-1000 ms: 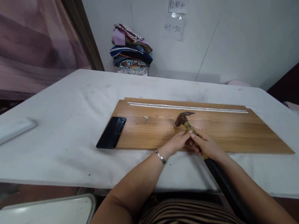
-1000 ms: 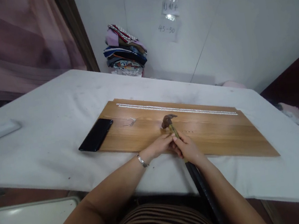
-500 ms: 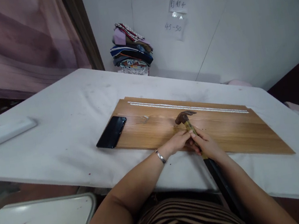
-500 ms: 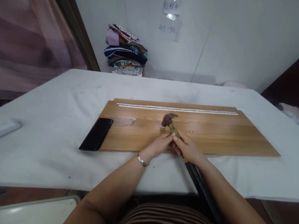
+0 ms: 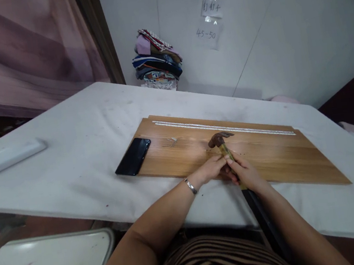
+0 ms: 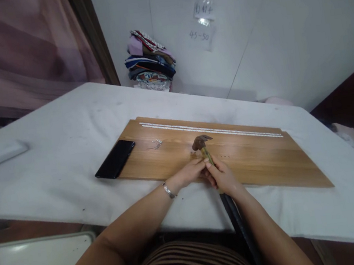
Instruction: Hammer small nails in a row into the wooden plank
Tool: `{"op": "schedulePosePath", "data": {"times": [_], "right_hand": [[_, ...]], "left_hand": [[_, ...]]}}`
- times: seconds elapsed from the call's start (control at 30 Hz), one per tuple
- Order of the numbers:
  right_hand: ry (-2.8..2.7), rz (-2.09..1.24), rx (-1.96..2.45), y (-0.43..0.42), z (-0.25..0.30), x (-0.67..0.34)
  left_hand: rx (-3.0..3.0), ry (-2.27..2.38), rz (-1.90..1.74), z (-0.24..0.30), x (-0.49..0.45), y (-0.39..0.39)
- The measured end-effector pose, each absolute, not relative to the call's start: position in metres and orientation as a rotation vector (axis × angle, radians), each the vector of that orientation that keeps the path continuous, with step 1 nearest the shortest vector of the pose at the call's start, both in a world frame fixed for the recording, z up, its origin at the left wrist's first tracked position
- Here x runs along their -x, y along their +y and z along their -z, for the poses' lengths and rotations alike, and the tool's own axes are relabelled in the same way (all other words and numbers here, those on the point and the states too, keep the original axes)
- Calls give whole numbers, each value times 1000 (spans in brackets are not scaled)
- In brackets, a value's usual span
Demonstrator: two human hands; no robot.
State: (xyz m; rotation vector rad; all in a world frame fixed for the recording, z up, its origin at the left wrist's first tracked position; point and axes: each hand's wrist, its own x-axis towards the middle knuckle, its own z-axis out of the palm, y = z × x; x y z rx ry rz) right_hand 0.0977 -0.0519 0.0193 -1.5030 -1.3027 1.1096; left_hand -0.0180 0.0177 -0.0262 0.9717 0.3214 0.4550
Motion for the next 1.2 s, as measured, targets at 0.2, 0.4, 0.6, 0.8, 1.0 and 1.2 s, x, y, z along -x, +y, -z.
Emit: {"op": "schedulePosePath", "data": {"times": [0.2, 0.4, 0.6, 0.8, 1.0, 1.2], "right_hand": [[-1309, -1129, 1515, -52, -21, -97], [-1307, -1125, 1512, -51, -16, -101], [-1304, -1114, 1523, -51, -17, -101], [-1301, -1127, 1529, -52, -19, -99], [-1325, -1115, 1537, -51, -21, -99], [-1322, -1097, 1535, -51, -22, -98]], "left_hand": [[-968, 338, -453, 24, 20, 17], [-967, 353, -466, 27, 18, 17], [-966, 342, -463, 29, 18, 18], [-962, 358, -467, 27, 18, 17], [-978, 369, -474, 26, 19, 18], [-970, 339, -442, 25, 19, 17]]}}
